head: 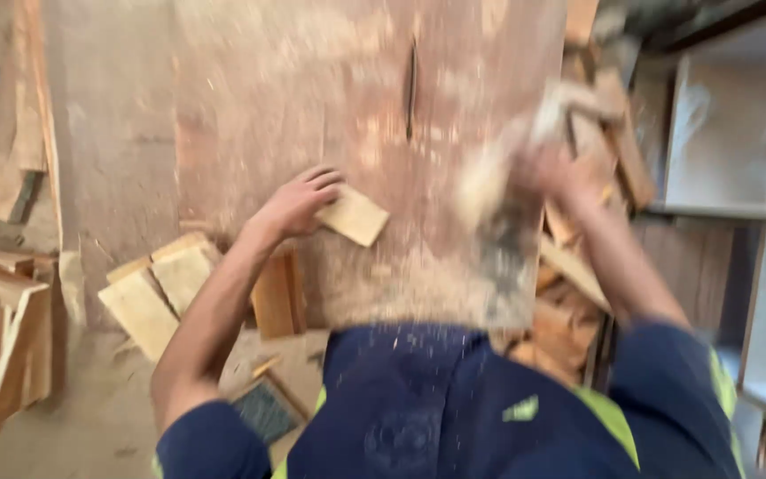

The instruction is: Cutting small wooden blocks into triangular shapes using a table saw.

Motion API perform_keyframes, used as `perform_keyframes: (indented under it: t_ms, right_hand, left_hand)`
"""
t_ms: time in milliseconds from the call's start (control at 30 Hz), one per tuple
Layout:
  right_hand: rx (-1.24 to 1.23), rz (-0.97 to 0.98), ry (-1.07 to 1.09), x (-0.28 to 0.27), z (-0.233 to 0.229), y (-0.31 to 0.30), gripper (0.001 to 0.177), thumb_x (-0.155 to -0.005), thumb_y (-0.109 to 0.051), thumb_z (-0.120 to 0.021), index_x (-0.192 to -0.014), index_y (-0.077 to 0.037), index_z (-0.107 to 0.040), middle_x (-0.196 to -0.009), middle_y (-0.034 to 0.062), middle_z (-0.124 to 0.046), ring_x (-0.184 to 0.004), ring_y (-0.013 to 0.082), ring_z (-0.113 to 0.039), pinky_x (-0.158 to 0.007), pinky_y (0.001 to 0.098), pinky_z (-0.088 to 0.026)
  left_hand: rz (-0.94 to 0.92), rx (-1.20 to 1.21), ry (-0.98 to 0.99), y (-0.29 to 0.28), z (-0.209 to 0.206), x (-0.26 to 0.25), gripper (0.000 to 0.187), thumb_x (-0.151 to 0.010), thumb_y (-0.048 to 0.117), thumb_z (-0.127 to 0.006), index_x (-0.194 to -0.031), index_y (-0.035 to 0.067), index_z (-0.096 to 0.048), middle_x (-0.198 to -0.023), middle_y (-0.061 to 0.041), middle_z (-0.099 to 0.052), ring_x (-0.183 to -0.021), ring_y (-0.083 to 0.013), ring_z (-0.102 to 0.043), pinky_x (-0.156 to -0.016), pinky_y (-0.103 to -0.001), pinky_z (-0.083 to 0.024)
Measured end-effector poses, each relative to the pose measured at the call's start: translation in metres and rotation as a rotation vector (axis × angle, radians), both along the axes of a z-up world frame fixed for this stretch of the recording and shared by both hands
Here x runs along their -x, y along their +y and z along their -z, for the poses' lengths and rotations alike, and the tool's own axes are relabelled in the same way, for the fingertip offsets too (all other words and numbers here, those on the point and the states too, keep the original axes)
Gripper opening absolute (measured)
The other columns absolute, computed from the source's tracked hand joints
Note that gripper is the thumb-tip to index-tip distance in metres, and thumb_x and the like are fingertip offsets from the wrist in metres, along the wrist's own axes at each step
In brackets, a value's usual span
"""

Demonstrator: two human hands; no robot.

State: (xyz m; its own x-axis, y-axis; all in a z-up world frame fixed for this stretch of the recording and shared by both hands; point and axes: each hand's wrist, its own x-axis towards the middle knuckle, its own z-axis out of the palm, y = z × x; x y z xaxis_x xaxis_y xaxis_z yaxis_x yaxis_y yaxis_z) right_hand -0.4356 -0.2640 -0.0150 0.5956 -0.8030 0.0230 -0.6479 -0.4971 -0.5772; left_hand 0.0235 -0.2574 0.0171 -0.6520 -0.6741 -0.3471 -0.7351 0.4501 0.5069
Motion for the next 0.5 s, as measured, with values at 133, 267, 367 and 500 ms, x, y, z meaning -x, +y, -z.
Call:
perform_keyframes:
  t_ms: [133,267,367,500]
  right_hand:
    - [-0.319,0.133,-0.111,0.003,-0.006,-0.009,0.062,-0.083,-0.029,-0.077,-0.140,-0.009,-0.062,-0.142,0.0135,-0.064,-0.134,0.0303,-0.057,-0.115,0.0475,-0.042]
    - [-0.159,-0.051,0.279,-0.063,-0.041,0.050,0.083,-0.069,-0.040,-0.091,-0.138,-0.007,-0.059,-0.145,0.0182,-0.051,-0.137,0.0378,-0.041,-0.113,0.0555,-0.031]
    - [-0.067,-0.040,0.135,-0.079,0.019,0.116,0.085,-0.076,-0.041,-0.086,-0.147,-0.007,-0.055,-0.160,0.0159,-0.040,-0.149,0.0399,-0.027,-0.118,0.0595,-0.028]
    - [0.079,0.176,0.023,-0.095,0.064,0.131,0.065,-0.091,-0.030,-0.086,-0.148,-0.013,-0.060,-0.157,0.0123,-0.051,-0.152,0.0309,-0.041,-0.130,0.0540,-0.030]
  left_hand:
    - [0.063,0.151,0.169,0.028,0.019,0.060,0.058,-0.069,0.018,-0.089,-0.123,0.012,-0.068,-0.158,-0.013,-0.044,-0.150,-0.0343,-0.033,-0.124,-0.047,-0.032]
    - [-0.093,0.231,0.240,0.033,0.041,0.060,0.049,-0.073,0.021,-0.090,-0.119,0.017,-0.075,-0.151,-0.016,-0.051,-0.144,-0.0365,-0.040,-0.120,-0.052,-0.035]
    - [-0.167,0.272,0.331,0.024,0.081,0.063,0.044,-0.076,0.021,-0.092,-0.117,0.015,-0.078,-0.141,-0.015,-0.063,-0.137,-0.0361,-0.053,-0.117,-0.051,-0.042]
    - [-0.151,0.290,0.392,-0.005,0.099,0.072,0.043,-0.082,0.019,-0.092,-0.121,0.010,-0.076,-0.135,-0.013,-0.069,-0.131,-0.0316,-0.063,-0.115,-0.043,-0.049]
